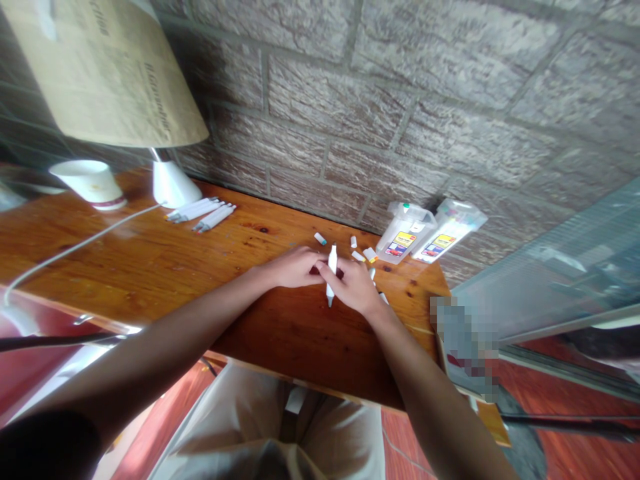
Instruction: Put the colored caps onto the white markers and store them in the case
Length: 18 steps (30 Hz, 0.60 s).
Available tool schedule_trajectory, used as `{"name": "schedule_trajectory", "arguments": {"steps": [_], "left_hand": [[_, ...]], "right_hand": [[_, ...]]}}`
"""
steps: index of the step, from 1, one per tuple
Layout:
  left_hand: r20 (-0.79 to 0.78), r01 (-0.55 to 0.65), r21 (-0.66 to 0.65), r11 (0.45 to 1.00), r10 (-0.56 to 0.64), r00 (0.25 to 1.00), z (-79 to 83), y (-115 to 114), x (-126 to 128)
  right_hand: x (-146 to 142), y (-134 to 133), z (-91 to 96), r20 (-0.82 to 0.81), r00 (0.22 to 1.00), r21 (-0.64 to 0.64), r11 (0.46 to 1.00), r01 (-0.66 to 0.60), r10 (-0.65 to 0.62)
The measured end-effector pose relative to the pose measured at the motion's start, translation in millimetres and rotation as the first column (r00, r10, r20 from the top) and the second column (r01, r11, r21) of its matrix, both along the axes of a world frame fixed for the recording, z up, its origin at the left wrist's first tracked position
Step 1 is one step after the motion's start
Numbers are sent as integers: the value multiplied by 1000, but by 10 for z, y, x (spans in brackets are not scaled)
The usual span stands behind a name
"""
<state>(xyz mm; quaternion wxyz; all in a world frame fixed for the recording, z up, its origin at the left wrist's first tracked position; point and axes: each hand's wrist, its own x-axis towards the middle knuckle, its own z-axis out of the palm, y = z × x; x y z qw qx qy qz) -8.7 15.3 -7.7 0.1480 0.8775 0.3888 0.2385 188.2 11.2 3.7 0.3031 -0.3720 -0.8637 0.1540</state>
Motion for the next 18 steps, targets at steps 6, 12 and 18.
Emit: {"name": "schedule_trajectory", "arguments": {"steps": [6, 12, 18], "left_hand": [[14, 5, -23, 1000, -5, 1000, -2, 6, 6], [17, 2, -36, 999, -2, 1000, 17, -3, 20], [-15, -2, -36, 999, 1, 1000, 29, -9, 21]], "right_hand": [[-5, -3, 14, 20, 1000, -34, 999, -1, 2], [-9, -6, 14, 6, 1000, -56, 998, -25, 25], [-10, -13, 24, -7, 999, -73, 996, -41, 41]]}}
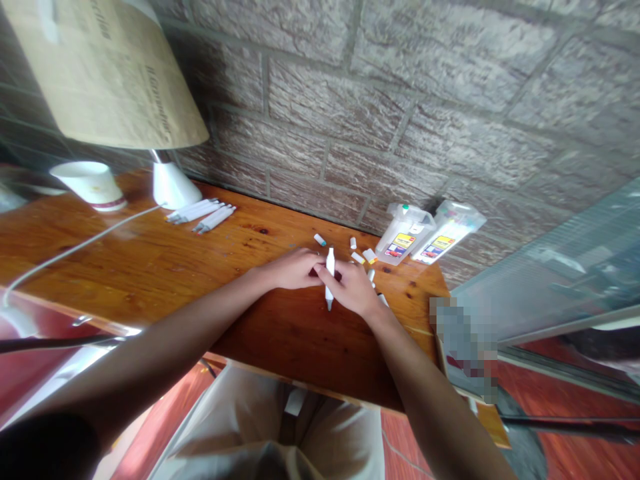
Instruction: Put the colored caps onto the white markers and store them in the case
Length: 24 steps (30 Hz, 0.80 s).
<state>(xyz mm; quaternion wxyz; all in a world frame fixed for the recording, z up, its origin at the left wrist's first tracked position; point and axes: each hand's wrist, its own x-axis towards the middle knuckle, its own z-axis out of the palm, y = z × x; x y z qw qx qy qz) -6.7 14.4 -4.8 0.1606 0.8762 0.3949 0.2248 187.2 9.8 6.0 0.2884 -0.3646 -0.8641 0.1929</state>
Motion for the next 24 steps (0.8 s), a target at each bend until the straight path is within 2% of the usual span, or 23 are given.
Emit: {"name": "schedule_trajectory", "arguments": {"steps": [14, 24], "left_hand": [[2, 1, 11, 1000, -1, 1000, -12, 8, 2], [3, -12, -11, 1000, 12, 1000, 6, -7, 5]], "right_hand": [[-14, -7, 7, 28, 1000, 1, 1000, 14, -14], [-6, -12, 1, -13, 1000, 25, 1000, -5, 5]]}}
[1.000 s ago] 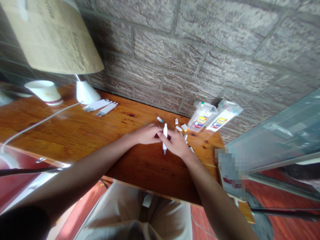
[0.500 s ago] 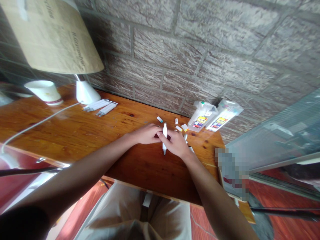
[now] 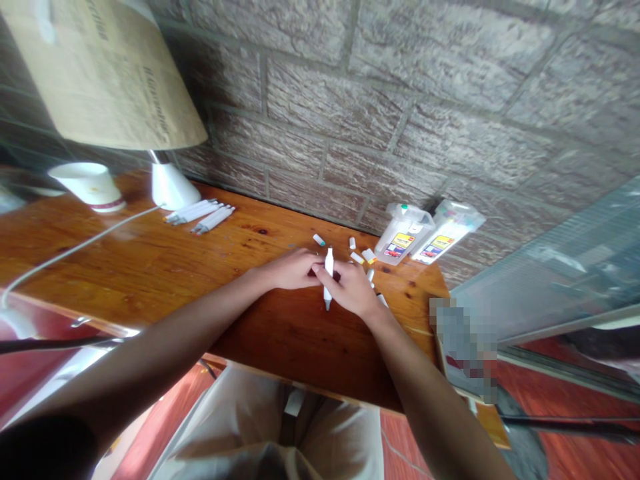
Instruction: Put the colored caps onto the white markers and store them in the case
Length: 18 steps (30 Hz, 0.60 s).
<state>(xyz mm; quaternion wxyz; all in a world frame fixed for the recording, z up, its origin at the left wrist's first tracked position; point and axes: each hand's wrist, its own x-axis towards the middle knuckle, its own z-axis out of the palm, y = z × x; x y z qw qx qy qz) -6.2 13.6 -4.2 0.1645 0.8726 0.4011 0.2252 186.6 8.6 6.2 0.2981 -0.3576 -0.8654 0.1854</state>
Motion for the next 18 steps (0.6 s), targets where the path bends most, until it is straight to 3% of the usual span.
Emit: {"name": "schedule_trajectory", "arguments": {"steps": [18], "left_hand": [[3, 19, 5, 1000, -19, 1000, 0, 1, -18]], "right_hand": [[11, 11, -16, 3, 1000, 16, 1000, 26, -26]]}}
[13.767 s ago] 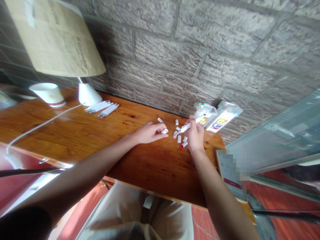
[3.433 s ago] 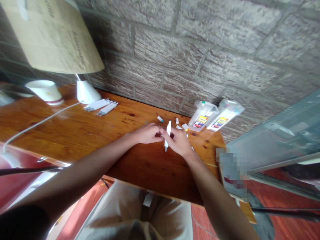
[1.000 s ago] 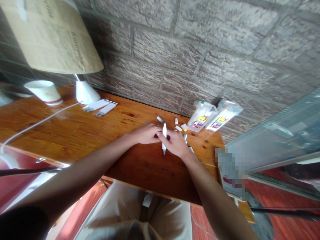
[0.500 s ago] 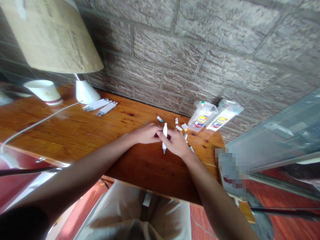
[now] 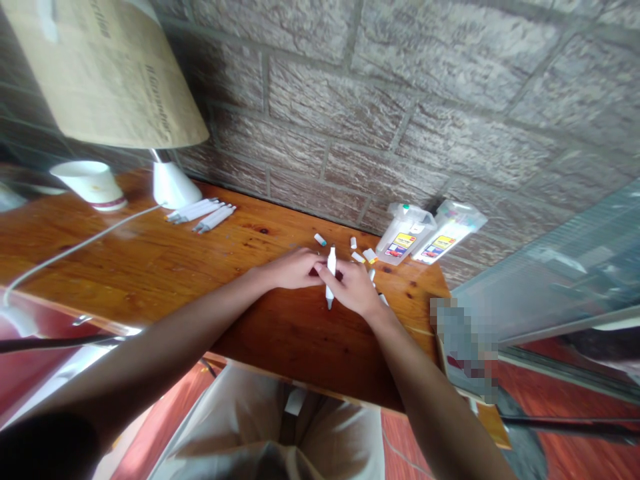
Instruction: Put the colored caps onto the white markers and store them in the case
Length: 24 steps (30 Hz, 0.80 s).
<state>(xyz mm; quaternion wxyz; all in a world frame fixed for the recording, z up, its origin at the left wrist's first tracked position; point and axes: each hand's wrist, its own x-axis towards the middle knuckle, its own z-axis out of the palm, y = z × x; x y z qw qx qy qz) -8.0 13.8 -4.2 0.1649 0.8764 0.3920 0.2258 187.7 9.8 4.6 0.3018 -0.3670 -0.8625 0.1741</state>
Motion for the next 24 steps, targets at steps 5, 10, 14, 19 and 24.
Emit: {"name": "schedule_trajectory", "arguments": {"steps": [5, 10, 14, 19, 24], "left_hand": [[1, 7, 19, 1000, -7, 1000, -22, 11, -6], [-6, -1, 11, 1000, 1, 1000, -13, 4, -5], [-15, -7, 12, 1000, 7, 1000, -5, 6, -1], [-3, -8, 10, 1000, 8, 1000, -10, 5, 2], [0, -12, 26, 1000, 12, 1000, -22, 6, 2]], "right_hand": [[-2, 1, 13, -12, 1000, 22, 1000, 8, -7], [0, 2, 19, -16, 1000, 24, 1000, -2, 2], [4, 1, 20, -7, 1000, 29, 1000, 5, -5], [-2, -6, 13, -14, 1000, -9, 1000, -9, 9], [-14, -20, 30, 10, 1000, -31, 999, -15, 15]]}}
